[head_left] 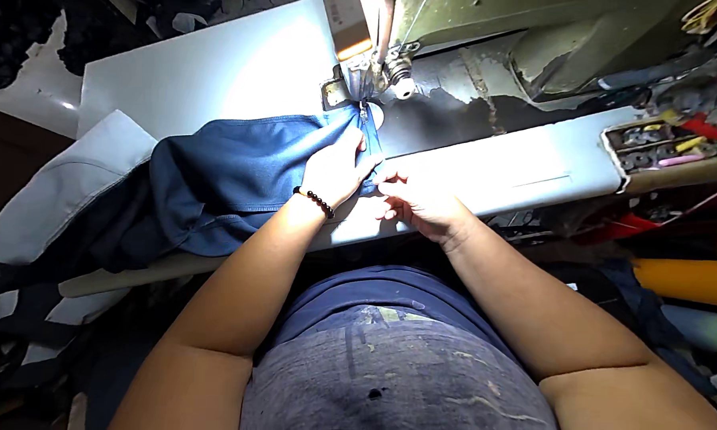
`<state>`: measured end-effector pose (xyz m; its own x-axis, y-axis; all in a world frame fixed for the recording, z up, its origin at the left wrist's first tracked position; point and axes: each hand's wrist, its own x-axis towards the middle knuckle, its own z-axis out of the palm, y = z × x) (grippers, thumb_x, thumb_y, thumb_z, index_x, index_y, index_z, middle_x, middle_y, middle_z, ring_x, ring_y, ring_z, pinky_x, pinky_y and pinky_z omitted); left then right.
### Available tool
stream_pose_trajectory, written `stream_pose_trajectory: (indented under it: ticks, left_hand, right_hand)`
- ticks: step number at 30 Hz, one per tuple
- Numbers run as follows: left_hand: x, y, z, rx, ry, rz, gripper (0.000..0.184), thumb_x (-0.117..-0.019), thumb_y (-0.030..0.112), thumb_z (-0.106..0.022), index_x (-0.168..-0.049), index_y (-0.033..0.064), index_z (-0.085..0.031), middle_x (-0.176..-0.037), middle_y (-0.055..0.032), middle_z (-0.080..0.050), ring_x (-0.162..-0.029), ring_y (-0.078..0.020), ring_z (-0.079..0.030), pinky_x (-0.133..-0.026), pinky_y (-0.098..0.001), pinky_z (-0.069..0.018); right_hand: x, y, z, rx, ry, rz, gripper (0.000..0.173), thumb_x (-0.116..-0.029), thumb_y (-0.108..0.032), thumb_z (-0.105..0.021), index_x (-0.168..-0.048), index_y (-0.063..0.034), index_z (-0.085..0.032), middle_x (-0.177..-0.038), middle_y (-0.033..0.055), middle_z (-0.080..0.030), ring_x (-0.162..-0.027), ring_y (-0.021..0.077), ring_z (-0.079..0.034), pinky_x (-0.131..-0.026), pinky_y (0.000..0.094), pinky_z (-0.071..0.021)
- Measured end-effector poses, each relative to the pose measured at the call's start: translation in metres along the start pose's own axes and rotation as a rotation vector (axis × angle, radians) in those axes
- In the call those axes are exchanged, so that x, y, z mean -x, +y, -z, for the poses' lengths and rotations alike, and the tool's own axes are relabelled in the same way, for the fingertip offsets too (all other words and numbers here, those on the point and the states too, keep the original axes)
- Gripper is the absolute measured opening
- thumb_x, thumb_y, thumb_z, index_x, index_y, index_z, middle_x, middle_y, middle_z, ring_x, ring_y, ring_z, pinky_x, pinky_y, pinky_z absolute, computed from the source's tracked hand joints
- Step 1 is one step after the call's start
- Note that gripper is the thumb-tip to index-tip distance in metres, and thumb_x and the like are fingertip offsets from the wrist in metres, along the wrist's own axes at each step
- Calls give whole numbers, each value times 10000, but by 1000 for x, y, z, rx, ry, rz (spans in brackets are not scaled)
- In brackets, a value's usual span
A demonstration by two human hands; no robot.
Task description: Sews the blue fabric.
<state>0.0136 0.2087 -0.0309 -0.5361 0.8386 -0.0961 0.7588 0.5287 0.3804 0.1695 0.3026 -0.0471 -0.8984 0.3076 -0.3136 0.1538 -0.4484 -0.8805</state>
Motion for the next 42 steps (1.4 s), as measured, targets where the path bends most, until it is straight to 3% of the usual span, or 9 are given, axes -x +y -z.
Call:
stream_pose_trajectory:
  ticks: [10, 15, 19, 23, 29, 34, 38, 40, 42]
  left_hand:
    - [-6, 10, 19, 291, -214, 104, 397, -1071, 336, -546, -889, 11, -683, -888, -124, -625, -866, -243, -587, -797, -483, -456]
    - [-15, 14, 19, 264, -283, 139, 363, -1066, 338, -548, -992, 26, -719, -1073, -193, -657, -1091, -365, -588, -862, -649, -402]
    - [-16, 13, 15, 345, -275, 105, 326, -1072, 277, -541, -989, 24, -729, -1020, -162, -661, -1008, -304, -604, -861, -544, -455]
    - [-18, 11, 14, 281, -294, 77, 344, -1070, 298, -541, -973, 32, -736, -1070, -188, -660, -1107, -361, -583, -893, -623, -421]
    - [-12, 6, 10, 199, -163, 45, 373, -968, 323, -707, -1225, 71, -608, -945, -109, -637, -916, -293, -608, -883, -597, -408]
    - [-10, -8, -2, 298, -50, -59, 402, -959, 296, -720, -1262, 79, -570, -806, -62, -597, -735, -224, -584, -728, -461, -502]
    - [-9, -13, -1, 393, -18, -71, 418, -1098, 189, -440, -1508, 124, -481, -1193, -148, -689, -912, -222, -682, -872, -435, -545]
    - [-10, -12, 2, 387, 23, -44, 419, -1115, 177, -368, -1518, 140, -478, -1292, -115, -660, -868, -162, -660, -797, -362, -535]
    - [-9, -13, 8, 292, 31, -88, 435, -1102, 152, -376, -1521, 133, -492, -1463, -107, -588, -1220, -195, -635, -1063, -387, -477]
  right_hand:
    - [2, 0, -3, -10, 2, 36, 112, -1051, 6, -472, -1026, -55, -563, -757, 37, -689, -589, 84, -678, -547, 202, -576]
    - [0, 1, -3, 9, 9, 38, 97, -1048, -2, -481, -1036, -52, -564, -752, 37, -678, -582, 84, -668, -546, 208, -573]
    - [0, 1, -2, -12, 1, 33, 106, -1046, 5, -473, -1037, -51, -563, -735, 45, -681, -576, 97, -674, -544, 214, -577]
    - [0, 0, -2, 11, 1, 37, 108, -1043, 8, -477, -1032, -44, -571, -723, 40, -680, -565, 86, -665, -535, 205, -567]
    - [0, 1, -2, 7, 12, 19, 101, -1043, 8, -485, -1039, -39, -575, -763, 47, -675, -577, 92, -667, -541, 211, -575]
    - [0, 4, -2, 19, 9, 52, 130, -1016, 62, -496, -1071, -26, -575, -765, 60, -667, -589, 103, -669, -554, 223, -581]
    - [1, 4, -4, 85, 23, 71, 168, -1000, 88, -495, -1108, -20, -566, -734, 52, -664, -582, 99, -674, -557, 217, -582]
    - [1, 6, -5, 160, 26, 98, 169, -1000, 74, -509, -1130, -16, -570, -758, 51, -659, -590, 101, -677, -563, 225, -591]
    - [0, 8, -6, 206, 27, 122, 168, -1004, 58, -507, -1142, -13, -569, -790, 57, -660, -590, 92, -667, -565, 225, -589]
